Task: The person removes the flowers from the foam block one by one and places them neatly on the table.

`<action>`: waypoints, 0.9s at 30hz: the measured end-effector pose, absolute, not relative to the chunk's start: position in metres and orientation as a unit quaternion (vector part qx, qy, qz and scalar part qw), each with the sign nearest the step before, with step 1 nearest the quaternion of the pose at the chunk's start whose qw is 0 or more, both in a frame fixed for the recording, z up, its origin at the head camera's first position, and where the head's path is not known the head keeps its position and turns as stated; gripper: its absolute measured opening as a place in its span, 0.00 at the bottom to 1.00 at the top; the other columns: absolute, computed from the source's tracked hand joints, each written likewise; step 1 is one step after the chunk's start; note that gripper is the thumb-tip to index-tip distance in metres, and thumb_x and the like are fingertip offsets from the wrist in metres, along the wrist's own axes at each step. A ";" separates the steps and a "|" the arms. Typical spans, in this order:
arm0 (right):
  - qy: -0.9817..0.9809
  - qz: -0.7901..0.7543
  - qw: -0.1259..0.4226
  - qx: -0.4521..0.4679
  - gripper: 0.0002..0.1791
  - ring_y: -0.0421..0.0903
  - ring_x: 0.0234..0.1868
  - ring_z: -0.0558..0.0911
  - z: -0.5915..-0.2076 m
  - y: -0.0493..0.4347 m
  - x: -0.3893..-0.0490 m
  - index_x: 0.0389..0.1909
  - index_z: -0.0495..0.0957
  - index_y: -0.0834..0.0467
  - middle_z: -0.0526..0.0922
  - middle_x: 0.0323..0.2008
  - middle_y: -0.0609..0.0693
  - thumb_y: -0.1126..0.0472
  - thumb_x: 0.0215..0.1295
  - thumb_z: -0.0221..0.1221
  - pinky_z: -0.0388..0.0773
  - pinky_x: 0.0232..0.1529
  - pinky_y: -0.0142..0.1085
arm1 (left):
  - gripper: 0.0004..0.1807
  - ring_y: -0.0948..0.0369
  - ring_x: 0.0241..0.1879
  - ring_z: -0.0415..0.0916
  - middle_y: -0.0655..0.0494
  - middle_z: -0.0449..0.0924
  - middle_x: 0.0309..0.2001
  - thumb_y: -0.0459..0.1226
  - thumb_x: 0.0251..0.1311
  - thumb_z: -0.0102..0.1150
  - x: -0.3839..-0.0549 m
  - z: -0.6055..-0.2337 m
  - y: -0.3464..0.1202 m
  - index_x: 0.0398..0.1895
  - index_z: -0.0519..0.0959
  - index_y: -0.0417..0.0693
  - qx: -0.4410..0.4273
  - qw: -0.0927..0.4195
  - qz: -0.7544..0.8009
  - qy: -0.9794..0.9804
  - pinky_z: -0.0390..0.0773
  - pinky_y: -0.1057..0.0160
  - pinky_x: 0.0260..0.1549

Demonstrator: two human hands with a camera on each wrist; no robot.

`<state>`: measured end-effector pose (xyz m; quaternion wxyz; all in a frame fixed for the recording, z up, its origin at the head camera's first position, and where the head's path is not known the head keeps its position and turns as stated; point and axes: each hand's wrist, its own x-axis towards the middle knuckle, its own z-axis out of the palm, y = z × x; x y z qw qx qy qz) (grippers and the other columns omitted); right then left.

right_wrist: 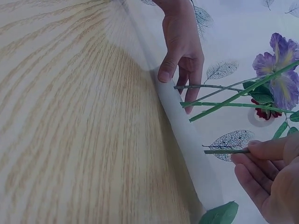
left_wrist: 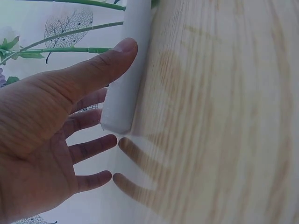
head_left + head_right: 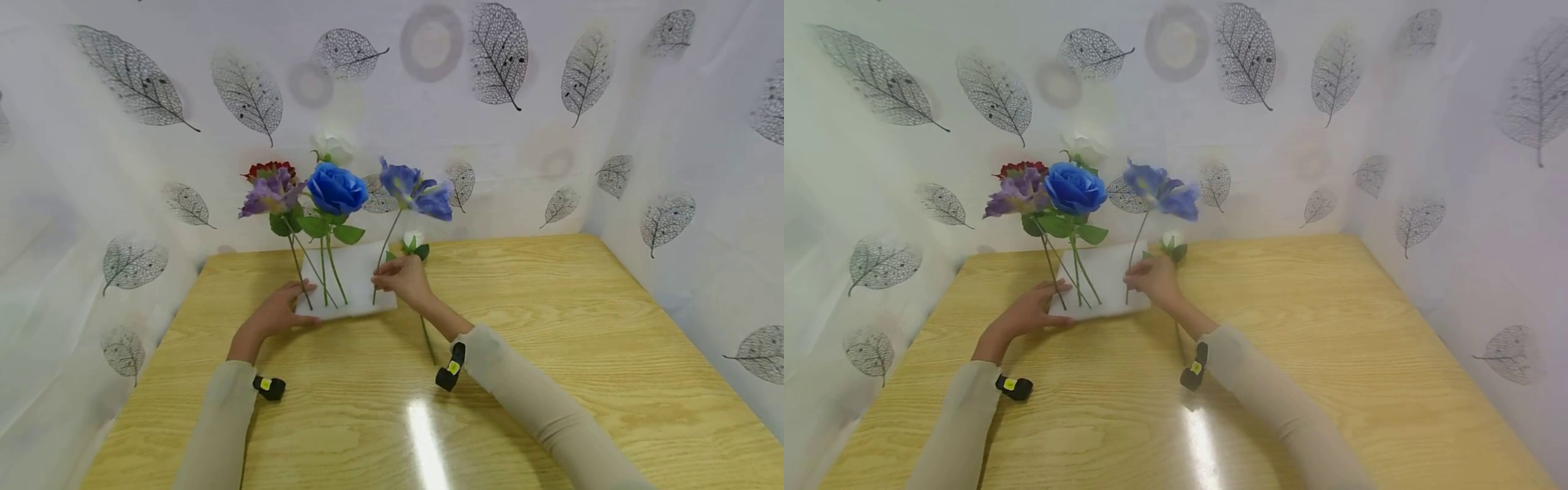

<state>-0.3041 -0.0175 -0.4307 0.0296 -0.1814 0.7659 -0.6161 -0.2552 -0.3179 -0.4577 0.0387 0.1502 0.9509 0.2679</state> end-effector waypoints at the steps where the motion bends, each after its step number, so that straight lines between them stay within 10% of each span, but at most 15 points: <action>1: 0.769 -0.614 0.027 -0.177 0.08 0.46 0.28 0.89 -0.431 -0.017 -0.304 0.39 0.87 0.72 0.90 0.31 0.62 0.70 0.62 0.68 0.89 0.34 0.39 | 0.47 0.34 0.73 0.58 0.32 0.62 0.74 0.48 0.54 0.77 -0.255 -0.458 -0.318 0.73 0.68 0.36 0.150 0.039 0.268 0.951 0.63 0.35 0.71; 27: 0.772 -0.616 0.061 -0.142 0.13 0.49 0.30 0.90 -0.415 0.017 -0.310 0.44 0.85 0.75 0.89 0.37 0.67 0.72 0.60 0.69 0.88 0.44 0.51 | 0.46 0.32 0.71 0.61 0.29 0.63 0.73 0.47 0.55 0.77 -0.254 -0.456 -0.315 0.72 0.68 0.35 0.155 0.031 0.272 0.949 0.63 0.35 0.70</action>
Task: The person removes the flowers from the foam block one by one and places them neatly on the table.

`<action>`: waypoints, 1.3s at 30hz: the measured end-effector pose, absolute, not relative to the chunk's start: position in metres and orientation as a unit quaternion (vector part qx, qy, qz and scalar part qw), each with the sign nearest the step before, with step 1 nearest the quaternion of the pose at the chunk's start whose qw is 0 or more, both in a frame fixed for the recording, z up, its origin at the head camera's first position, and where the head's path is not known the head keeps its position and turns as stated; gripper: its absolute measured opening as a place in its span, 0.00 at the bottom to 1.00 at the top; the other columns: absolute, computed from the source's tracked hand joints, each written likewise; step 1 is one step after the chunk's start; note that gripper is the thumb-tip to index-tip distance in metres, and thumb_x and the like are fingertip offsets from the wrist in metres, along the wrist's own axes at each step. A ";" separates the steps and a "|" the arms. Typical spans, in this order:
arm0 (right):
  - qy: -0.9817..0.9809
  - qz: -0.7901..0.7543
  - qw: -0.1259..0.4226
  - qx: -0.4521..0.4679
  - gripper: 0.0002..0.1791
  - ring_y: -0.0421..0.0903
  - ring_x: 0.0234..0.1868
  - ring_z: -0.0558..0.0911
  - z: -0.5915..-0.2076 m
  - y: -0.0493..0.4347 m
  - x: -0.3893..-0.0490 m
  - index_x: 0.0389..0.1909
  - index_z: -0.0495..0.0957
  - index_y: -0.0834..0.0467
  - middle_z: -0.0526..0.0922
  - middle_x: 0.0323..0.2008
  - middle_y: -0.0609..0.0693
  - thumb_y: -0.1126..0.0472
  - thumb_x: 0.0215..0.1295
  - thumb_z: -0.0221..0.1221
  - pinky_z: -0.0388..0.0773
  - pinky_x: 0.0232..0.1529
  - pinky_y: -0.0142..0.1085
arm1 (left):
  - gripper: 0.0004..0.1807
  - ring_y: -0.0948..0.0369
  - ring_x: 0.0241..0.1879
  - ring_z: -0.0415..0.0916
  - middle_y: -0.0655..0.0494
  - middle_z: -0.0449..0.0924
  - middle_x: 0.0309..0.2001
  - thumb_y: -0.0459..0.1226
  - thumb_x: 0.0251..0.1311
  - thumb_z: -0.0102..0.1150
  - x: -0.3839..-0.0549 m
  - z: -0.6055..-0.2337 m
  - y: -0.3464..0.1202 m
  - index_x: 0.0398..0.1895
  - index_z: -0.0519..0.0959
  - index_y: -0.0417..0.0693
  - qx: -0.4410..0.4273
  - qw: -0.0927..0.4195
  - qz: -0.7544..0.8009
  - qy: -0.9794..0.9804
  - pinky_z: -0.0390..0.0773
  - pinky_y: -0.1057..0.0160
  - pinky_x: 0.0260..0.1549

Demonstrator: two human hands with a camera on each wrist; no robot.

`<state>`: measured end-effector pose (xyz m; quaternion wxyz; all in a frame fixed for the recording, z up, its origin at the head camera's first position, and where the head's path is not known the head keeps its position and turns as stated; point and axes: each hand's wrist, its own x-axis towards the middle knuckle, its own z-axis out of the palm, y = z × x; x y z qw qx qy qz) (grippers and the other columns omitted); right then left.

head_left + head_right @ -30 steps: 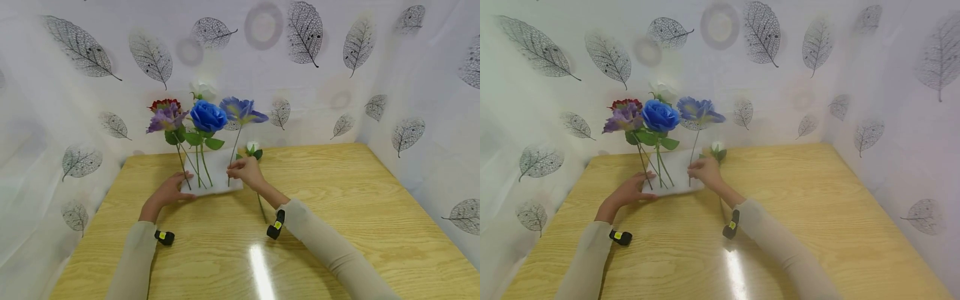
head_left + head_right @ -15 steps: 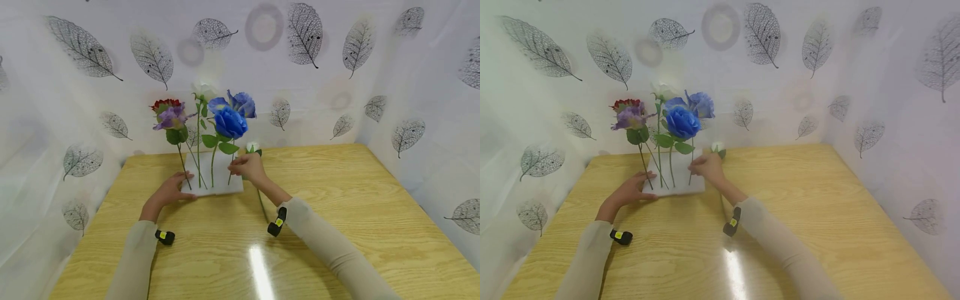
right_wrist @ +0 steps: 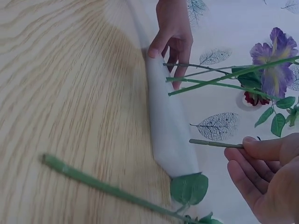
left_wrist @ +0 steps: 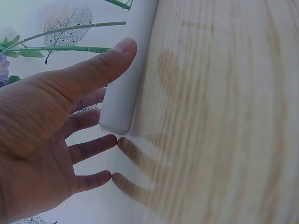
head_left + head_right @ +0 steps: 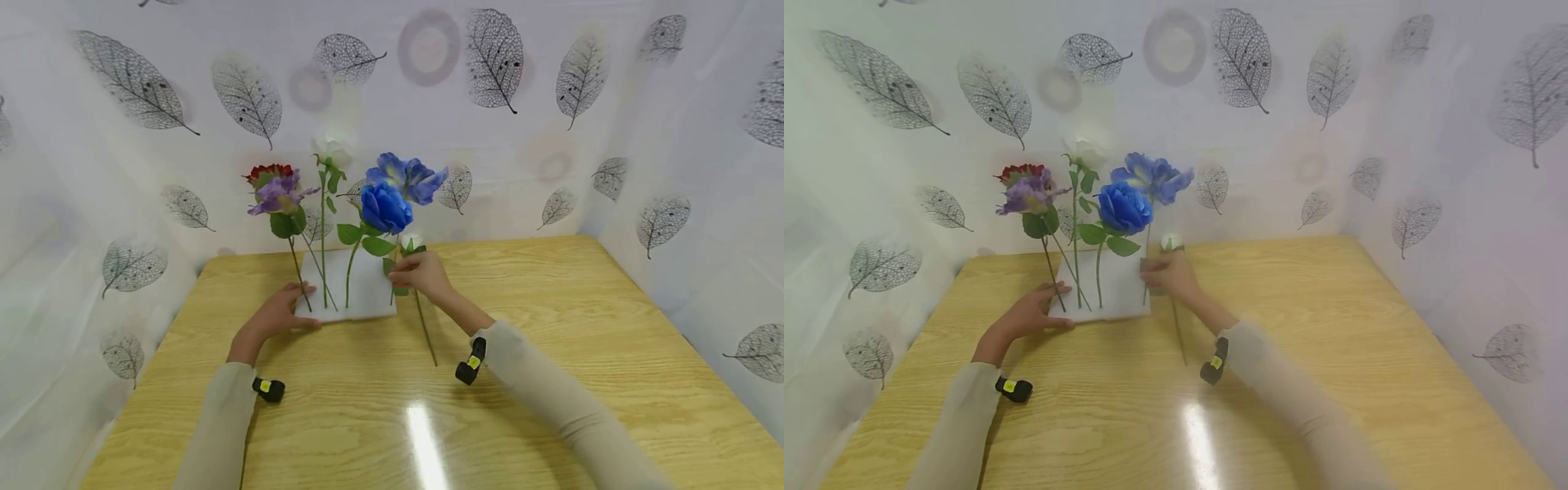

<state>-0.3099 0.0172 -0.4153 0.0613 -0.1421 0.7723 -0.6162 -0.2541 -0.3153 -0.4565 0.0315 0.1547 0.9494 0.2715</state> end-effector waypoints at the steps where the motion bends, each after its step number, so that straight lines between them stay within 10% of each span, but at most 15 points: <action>1: 0.772 -0.616 0.063 -0.144 0.13 0.52 0.32 0.91 -0.415 0.020 -0.310 0.44 0.84 0.76 0.89 0.38 0.68 0.72 0.60 0.69 0.88 0.45 0.52 | 0.46 0.32 0.71 0.61 0.29 0.63 0.73 0.47 0.55 0.76 -0.254 -0.456 -0.315 0.73 0.68 0.35 0.155 0.032 0.270 0.950 0.64 0.35 0.70; 39: 0.867 -0.458 0.136 -0.138 0.08 0.48 0.29 0.90 -0.431 0.121 -0.301 0.39 0.88 0.69 0.90 0.31 0.60 0.68 0.62 0.69 0.89 0.35 0.43 | 0.47 0.32 0.73 0.58 0.29 0.60 0.74 0.48 0.55 0.76 -0.251 -0.455 -0.315 0.73 0.67 0.35 0.156 0.038 0.264 0.951 0.62 0.34 0.71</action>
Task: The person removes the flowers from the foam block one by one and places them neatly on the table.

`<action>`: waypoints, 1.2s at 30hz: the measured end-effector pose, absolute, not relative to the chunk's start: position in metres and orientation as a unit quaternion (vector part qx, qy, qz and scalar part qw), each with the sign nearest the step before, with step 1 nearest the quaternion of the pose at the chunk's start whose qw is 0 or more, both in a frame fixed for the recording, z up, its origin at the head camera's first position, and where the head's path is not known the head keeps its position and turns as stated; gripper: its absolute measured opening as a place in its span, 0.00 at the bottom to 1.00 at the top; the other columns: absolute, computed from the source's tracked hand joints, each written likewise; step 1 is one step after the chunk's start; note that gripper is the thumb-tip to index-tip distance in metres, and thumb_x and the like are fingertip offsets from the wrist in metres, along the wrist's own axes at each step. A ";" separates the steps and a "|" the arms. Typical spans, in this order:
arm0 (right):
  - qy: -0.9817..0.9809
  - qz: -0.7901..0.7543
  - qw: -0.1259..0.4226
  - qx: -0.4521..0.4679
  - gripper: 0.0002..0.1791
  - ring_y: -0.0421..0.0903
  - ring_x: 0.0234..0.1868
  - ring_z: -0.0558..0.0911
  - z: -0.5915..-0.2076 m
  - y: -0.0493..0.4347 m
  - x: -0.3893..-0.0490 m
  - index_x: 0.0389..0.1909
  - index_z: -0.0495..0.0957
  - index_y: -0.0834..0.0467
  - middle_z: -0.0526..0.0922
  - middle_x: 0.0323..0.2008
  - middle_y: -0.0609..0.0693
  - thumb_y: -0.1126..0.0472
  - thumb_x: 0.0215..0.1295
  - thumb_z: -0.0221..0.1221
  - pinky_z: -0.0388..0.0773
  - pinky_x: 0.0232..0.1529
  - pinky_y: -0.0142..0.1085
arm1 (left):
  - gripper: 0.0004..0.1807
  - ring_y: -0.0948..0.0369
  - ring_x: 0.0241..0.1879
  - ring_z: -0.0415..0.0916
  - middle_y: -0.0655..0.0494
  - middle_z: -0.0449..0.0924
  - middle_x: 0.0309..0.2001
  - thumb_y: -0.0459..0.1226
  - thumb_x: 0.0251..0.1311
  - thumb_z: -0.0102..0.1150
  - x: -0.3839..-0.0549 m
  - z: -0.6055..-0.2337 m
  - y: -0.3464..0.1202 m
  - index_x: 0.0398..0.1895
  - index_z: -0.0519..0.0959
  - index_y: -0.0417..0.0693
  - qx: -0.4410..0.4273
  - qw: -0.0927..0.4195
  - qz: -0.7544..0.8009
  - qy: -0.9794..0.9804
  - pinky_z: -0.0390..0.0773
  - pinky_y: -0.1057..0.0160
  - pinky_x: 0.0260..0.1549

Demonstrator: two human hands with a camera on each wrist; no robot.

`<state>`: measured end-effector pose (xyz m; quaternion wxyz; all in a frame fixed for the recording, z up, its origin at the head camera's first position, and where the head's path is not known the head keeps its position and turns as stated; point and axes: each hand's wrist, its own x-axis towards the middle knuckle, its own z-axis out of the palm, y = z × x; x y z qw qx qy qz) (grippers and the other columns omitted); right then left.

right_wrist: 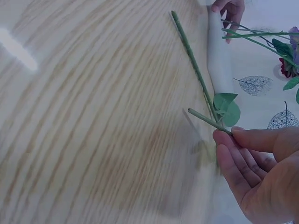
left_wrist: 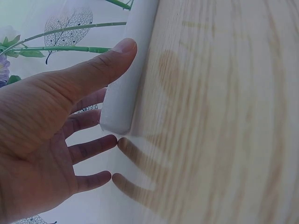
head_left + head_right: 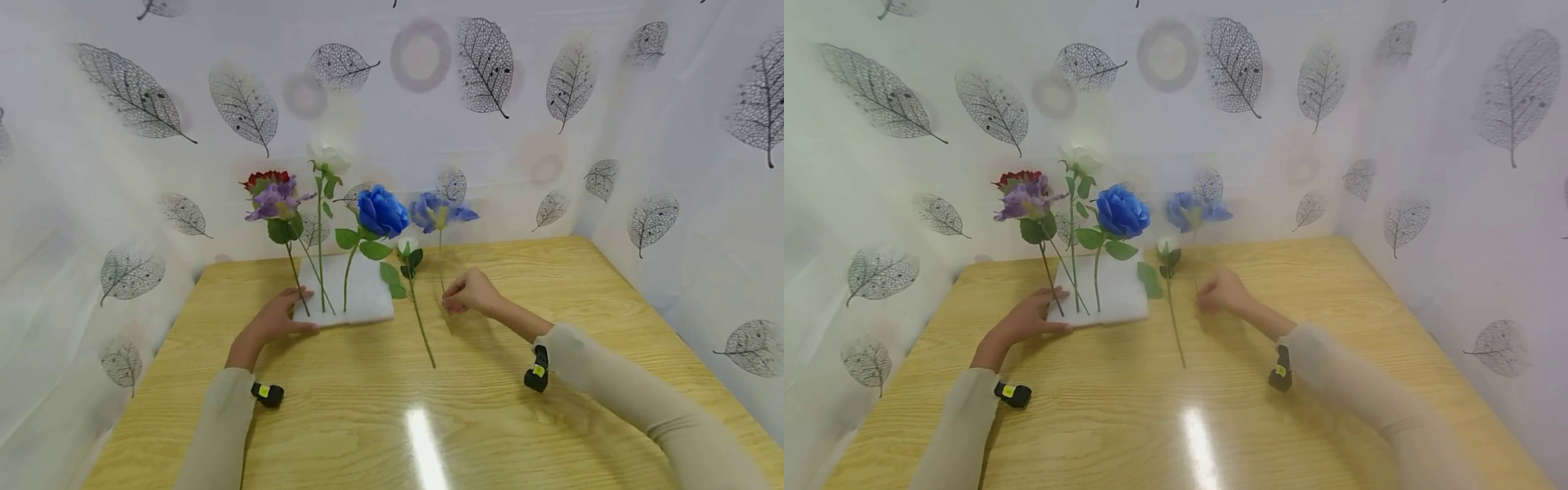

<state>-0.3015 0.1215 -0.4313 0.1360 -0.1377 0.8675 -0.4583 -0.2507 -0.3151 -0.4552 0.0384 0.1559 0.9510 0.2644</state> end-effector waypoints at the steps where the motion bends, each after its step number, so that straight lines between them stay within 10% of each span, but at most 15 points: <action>1: 0.868 -0.456 0.141 -0.136 0.08 0.48 0.29 0.90 -0.432 0.122 -0.302 0.39 0.88 0.69 0.90 0.31 0.60 0.68 0.62 0.69 0.89 0.35 0.43 | 0.47 0.32 0.73 0.58 0.29 0.60 0.74 0.48 0.55 0.76 -0.251 -0.455 -0.315 0.73 0.67 0.35 0.156 0.038 0.264 0.951 0.62 0.34 0.71; 36: 0.856 -0.458 0.205 -0.125 0.09 0.50 0.29 0.91 -0.443 0.131 -0.302 0.41 0.86 0.72 0.90 0.33 0.62 0.70 0.63 0.68 0.89 0.34 0.43 | 0.47 0.32 0.74 0.57 0.30 0.59 0.75 0.49 0.56 0.75 -0.252 -0.457 -0.316 0.74 0.67 0.37 0.147 0.042 0.267 0.951 0.61 0.34 0.71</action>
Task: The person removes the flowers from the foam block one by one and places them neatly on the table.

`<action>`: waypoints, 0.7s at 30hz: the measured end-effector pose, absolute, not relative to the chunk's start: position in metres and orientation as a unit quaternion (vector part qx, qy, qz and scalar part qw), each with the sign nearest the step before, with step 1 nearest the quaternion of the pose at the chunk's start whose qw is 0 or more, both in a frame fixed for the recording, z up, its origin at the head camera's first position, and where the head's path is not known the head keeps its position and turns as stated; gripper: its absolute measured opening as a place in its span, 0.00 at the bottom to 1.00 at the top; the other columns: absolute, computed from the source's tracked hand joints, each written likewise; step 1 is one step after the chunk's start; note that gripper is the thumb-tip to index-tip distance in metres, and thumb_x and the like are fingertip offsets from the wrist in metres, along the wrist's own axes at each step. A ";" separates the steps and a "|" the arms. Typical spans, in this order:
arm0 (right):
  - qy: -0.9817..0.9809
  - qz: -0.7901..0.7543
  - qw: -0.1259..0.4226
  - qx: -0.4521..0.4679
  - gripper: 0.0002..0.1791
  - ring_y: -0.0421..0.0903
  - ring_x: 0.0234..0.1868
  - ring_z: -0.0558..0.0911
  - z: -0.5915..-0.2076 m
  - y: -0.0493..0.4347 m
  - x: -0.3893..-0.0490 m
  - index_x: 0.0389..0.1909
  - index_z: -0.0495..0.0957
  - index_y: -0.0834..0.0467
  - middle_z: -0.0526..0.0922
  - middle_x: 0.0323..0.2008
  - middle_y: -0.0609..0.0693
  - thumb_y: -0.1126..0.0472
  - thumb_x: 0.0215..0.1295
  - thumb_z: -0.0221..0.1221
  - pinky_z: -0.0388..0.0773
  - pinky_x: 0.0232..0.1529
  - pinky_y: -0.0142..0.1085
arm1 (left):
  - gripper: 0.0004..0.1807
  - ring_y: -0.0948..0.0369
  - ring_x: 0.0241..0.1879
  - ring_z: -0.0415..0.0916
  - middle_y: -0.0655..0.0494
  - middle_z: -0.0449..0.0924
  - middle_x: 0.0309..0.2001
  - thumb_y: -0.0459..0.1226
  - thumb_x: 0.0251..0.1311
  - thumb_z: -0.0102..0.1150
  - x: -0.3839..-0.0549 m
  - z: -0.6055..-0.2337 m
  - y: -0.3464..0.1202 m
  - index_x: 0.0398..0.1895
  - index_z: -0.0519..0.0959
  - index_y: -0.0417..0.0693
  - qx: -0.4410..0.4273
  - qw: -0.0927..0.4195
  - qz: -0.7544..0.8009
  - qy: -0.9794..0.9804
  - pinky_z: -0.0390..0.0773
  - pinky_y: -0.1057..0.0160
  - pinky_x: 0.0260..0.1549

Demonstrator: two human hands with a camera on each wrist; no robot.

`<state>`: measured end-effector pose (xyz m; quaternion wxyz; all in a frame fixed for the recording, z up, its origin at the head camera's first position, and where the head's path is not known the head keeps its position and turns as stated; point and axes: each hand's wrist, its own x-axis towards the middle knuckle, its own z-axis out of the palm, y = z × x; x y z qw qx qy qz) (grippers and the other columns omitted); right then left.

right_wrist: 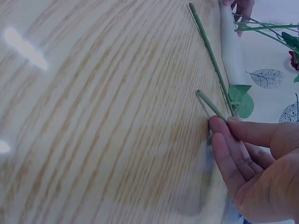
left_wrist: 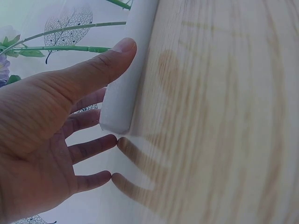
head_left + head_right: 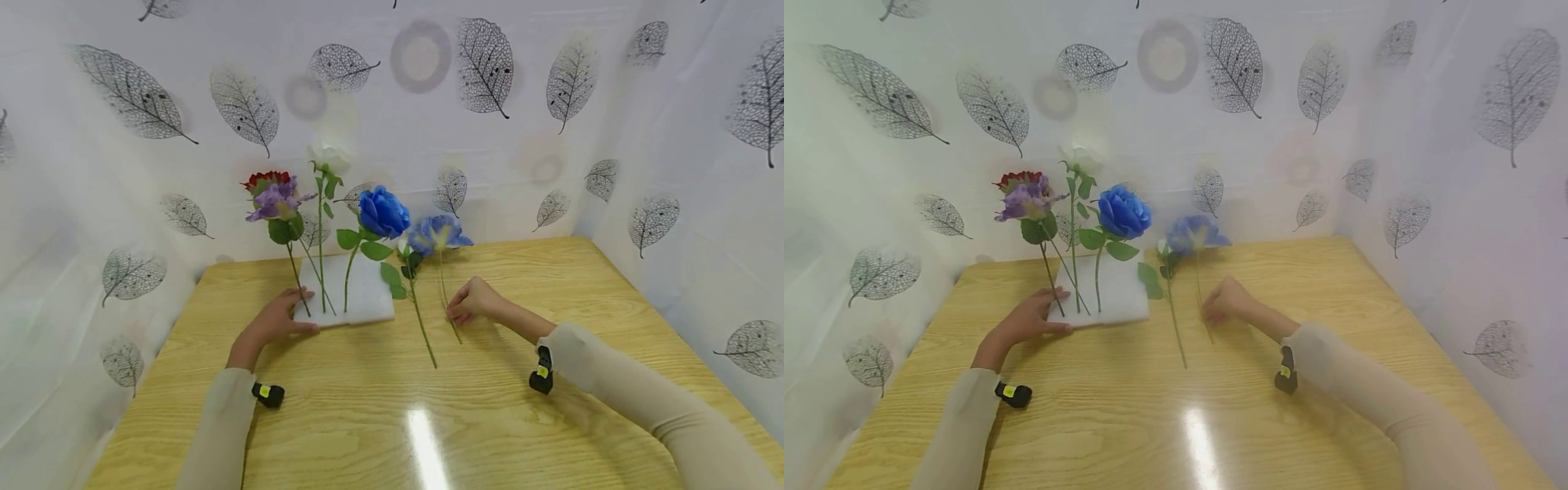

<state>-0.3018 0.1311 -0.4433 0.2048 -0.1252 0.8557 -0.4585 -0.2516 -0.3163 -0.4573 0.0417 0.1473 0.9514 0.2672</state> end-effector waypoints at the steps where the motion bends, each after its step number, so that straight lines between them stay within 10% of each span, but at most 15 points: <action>1: 0.856 -0.458 0.206 -0.124 0.09 0.51 0.29 0.91 -0.443 0.131 -0.302 0.41 0.86 0.72 0.90 0.33 0.62 0.70 0.63 0.68 0.89 0.34 0.43 | 0.47 0.32 0.74 0.57 0.30 0.59 0.75 0.49 0.56 0.75 -0.251 -0.457 -0.316 0.74 0.67 0.36 0.148 0.041 0.268 0.951 0.61 0.34 0.71; 21: 0.851 -0.450 0.231 -0.139 0.10 0.48 0.28 0.90 -0.446 0.125 -0.302 0.42 0.87 0.72 0.90 0.32 0.61 0.69 0.63 0.68 0.89 0.33 0.42 | 0.47 0.33 0.73 0.58 0.30 0.60 0.75 0.49 0.56 0.75 -0.251 -0.458 -0.316 0.74 0.67 0.37 0.148 0.039 0.269 0.951 0.62 0.34 0.71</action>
